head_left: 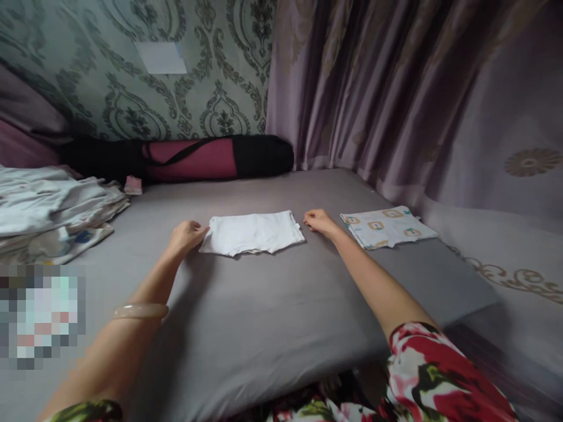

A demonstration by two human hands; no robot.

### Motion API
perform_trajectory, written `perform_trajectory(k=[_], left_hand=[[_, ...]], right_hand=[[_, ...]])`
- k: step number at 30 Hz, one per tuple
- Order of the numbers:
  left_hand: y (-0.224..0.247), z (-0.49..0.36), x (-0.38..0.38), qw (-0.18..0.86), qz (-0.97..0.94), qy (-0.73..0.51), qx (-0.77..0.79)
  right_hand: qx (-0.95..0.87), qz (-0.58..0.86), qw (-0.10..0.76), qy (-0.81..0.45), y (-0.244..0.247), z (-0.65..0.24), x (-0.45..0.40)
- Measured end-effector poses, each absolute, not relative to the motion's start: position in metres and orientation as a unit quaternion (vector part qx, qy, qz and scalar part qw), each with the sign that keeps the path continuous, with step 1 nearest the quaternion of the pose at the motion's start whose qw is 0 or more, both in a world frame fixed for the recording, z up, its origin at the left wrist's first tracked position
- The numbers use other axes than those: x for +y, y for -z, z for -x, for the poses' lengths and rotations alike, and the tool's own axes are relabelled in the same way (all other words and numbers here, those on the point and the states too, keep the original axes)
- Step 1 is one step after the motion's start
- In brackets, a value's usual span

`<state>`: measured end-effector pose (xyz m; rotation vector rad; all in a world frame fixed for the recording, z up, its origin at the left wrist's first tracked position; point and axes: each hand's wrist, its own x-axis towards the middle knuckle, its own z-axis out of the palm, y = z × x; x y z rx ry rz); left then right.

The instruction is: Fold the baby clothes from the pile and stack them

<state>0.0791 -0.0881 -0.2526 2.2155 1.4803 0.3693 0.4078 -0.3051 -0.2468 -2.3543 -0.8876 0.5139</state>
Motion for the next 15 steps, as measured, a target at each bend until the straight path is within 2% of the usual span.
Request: perform_trajectory(k=[4,10,15], left_hand=[[0.24,-0.083,-0.101,0.216,-0.797,-0.07,0.559],[0.237,-0.094,-0.108,0.274,-0.766,-0.064,0.578],[0.239,-0.098,-0.107,0.329,-0.73,-0.081,0.593]], right_hand=[[-0.331,0.884,0.26,-0.203,0.262,-0.408,-0.298],[-0.358,0.9,0.169,-0.179,0.258,-0.393,-0.289],[-0.347,0.899,0.181,-0.197,0.255,-0.388,-0.286]])
